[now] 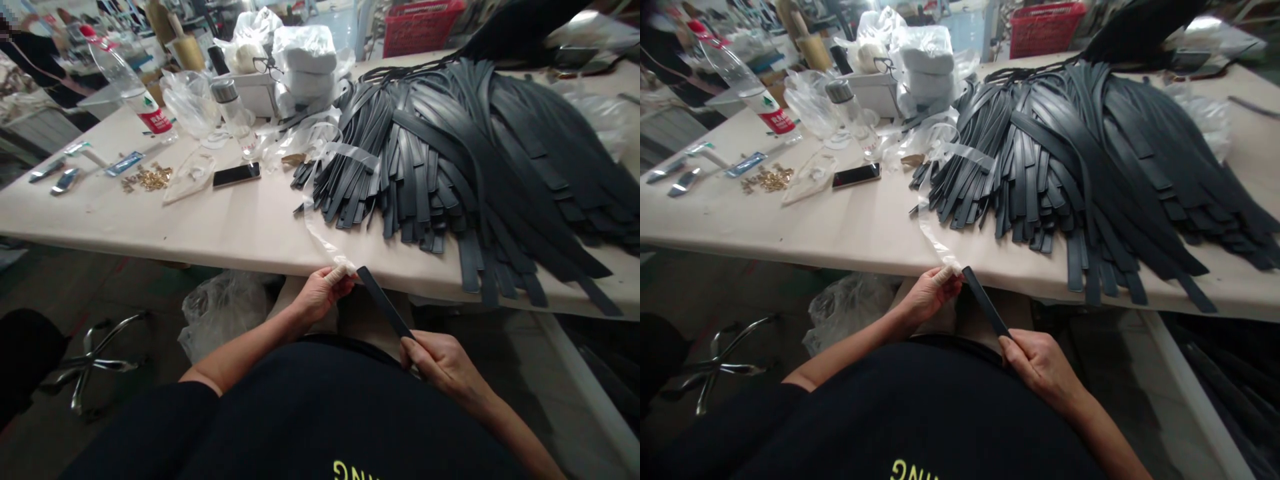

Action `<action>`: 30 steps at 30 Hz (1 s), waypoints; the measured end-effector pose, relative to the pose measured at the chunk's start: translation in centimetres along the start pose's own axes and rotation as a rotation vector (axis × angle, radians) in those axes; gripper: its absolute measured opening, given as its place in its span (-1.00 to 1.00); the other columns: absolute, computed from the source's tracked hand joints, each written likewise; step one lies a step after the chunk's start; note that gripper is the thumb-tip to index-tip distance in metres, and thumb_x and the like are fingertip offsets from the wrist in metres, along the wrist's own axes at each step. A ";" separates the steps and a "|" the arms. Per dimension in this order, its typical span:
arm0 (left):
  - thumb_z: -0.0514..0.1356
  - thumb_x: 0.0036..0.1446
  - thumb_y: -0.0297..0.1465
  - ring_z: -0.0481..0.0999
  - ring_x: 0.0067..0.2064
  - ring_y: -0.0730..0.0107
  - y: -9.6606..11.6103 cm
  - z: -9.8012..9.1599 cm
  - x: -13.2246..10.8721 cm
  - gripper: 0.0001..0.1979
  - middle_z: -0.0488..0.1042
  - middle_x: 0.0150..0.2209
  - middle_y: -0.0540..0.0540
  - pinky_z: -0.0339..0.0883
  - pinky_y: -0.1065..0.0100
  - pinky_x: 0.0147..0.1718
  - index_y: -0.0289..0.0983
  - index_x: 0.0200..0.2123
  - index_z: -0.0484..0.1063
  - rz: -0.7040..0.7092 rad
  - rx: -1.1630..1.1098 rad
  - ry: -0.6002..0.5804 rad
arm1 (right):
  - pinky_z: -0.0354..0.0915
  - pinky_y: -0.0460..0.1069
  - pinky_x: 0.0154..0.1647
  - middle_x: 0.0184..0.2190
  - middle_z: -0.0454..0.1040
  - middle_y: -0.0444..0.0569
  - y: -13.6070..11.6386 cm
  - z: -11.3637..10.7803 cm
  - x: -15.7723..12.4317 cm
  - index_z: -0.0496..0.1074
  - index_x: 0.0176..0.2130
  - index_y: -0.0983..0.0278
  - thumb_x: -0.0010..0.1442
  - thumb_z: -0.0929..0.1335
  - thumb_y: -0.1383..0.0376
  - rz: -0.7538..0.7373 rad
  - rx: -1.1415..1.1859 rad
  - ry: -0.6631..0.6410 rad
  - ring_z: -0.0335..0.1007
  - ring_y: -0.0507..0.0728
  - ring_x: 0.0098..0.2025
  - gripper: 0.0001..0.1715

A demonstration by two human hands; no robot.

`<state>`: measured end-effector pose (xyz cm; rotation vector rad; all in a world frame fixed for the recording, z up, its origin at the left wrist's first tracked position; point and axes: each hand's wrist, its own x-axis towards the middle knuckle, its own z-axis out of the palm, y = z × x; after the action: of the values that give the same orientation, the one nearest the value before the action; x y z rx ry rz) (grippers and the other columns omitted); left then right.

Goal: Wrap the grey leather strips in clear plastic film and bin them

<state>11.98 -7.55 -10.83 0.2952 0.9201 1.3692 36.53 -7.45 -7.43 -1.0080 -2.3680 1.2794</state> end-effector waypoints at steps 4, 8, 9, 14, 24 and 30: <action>0.56 -0.39 -0.11 0.50 -0.44 0.49 -0.1 0.3 -0.1 -0.47 0.56 -0.46 -0.03 0.38 0.44 -0.35 -0.34 -0.42 0.53 -0.014 -0.019 0.012 | 0.13 -0.05 -0.55 -0.64 0.25 -0.13 0.5 0.3 0.1 0.33 -0.56 0.23 0.38 0.14 0.02 0.004 -0.007 -0.005 0.23 0.05 -0.60 -0.41; 0.57 -0.39 -0.14 0.50 -0.45 0.50 -0.2 0.4 -0.1 -0.49 0.55 -0.47 -0.03 0.37 0.44 -0.36 -0.34 -0.43 0.54 -0.031 -0.016 0.014 | 0.11 -0.05 -0.57 -0.66 0.24 -0.13 1.2 0.7 0.2 0.32 -0.57 0.23 0.36 0.14 -0.01 0.016 -0.016 -0.010 0.20 0.05 -0.62 -0.39; 0.57 -0.39 -0.15 0.49 -0.45 0.50 -0.2 0.4 -0.1 -0.50 0.56 -0.46 -0.03 0.37 0.44 -0.35 -0.34 -0.43 0.55 -0.039 -0.011 0.015 | 0.11 -0.04 -0.56 -0.66 0.24 -0.13 1.3 0.8 0.2 0.33 -0.58 0.23 0.36 0.15 -0.02 0.020 -0.014 -0.010 0.21 0.05 -0.62 -0.38; 0.57 -0.35 -0.18 0.48 -0.41 0.52 -1.5 0.4 -0.5 -0.53 0.58 -0.39 -0.06 0.35 0.43 -0.30 -0.35 -0.38 0.60 -0.074 0.070 -0.001 | 0.10 -0.04 -0.59 -0.68 0.25 -0.13 1.1 1.7 1.5 0.39 -0.58 0.25 0.37 0.13 -0.08 0.104 0.142 -0.052 0.19 0.04 -0.64 -0.30; 0.53 -0.24 -0.17 0.46 -0.33 0.43 -1.2 0.1 -0.7 -0.58 0.57 -0.38 -0.12 0.28 0.42 -0.24 -0.36 -0.37 0.64 0.090 0.146 0.015 | 0.32 -0.04 -0.40 -0.43 0.49 -0.04 3.8 1.6 1.0 0.50 -0.26 0.28 0.29 0.23 -0.17 0.156 0.295 -0.113 0.41 0.10 -0.44 -0.39; 0.54 -0.33 -0.12 0.42 -0.38 0.44 -3.0 0.0 -1.5 -0.50 0.55 -0.44 -0.08 0.29 0.37 -0.24 -0.39 -0.38 0.65 -0.074 0.299 -0.084 | 0.30 -0.07 -0.49 -0.53 0.50 -0.03 6.7 3.0 0.5 0.53 -0.33 0.27 0.19 0.22 -0.31 0.243 0.297 -0.066 0.41 0.11 -0.51 -0.25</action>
<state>14.17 -9.60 -12.28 0.5373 1.0553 1.1414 37.61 -6.56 -14.66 -1.1972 -2.0624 1.7144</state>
